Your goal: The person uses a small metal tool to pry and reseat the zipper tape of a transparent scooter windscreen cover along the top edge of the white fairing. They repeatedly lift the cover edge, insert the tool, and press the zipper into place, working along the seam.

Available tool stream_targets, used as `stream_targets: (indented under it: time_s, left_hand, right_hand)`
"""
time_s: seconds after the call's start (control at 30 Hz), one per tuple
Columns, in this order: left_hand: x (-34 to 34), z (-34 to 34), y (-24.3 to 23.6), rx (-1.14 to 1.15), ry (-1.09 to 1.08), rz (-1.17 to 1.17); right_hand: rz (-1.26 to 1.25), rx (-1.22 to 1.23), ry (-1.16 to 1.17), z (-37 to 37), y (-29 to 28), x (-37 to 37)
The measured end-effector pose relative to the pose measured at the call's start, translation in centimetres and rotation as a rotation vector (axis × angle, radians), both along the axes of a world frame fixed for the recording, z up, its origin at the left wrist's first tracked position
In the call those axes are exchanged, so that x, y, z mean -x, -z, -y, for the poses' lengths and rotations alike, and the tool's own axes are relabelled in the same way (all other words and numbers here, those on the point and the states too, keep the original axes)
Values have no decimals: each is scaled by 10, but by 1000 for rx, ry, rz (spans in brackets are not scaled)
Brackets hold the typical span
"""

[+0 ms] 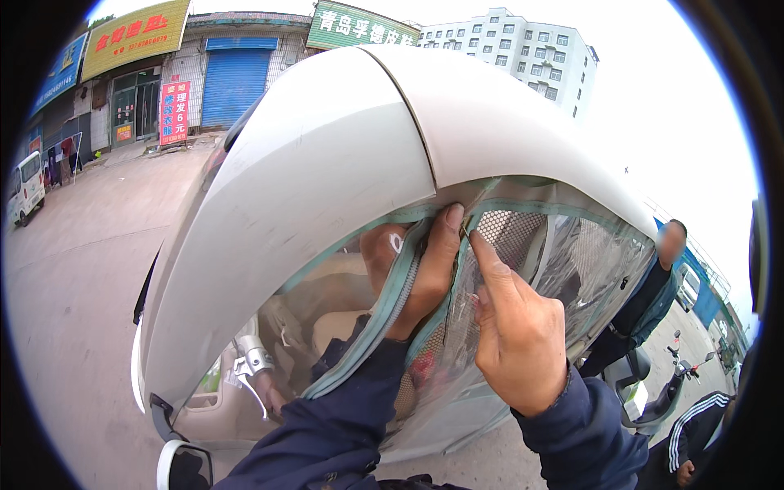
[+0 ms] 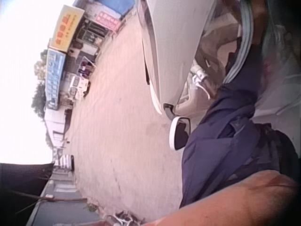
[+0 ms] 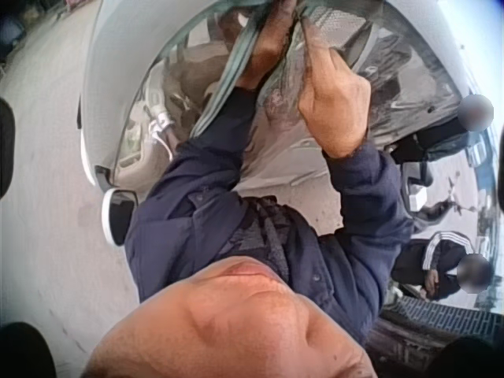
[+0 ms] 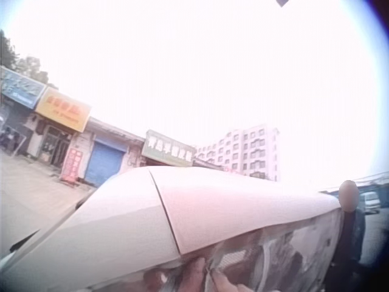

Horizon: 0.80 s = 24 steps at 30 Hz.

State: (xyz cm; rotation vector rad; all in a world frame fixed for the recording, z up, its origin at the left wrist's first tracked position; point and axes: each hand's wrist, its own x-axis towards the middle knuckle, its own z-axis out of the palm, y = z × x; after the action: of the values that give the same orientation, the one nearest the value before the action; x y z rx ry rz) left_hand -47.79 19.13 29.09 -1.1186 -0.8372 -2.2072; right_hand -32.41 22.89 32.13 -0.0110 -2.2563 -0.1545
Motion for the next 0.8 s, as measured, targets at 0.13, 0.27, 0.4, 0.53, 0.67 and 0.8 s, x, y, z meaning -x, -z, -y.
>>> stream_targets:
  time_s: [0.13,0.27,0.4,0.53,0.67,0.8]
  left_hand:
    - [3,-1,-1,15,43,-6]
    - [-2,-2,-3,-79,115,-21]
    - [-7,4,4,19,250,34]
    - [15,-13,0,-73,-39,-44]
    - [23,-23,10,-39,-287,-79]
    - [14,-22,16,22,-225,10]
  right_hand:
    - [19,140,-7,1,6,-6]
    - [-7,1645,-866,6,15,-9]
    - [-74,1256,-672,10,25,-7]
    - [-99,562,-197,15,41,-5]
    - [-157,460,-24,9,49,-19]
    - [-264,591,-195,-6,50,-22]
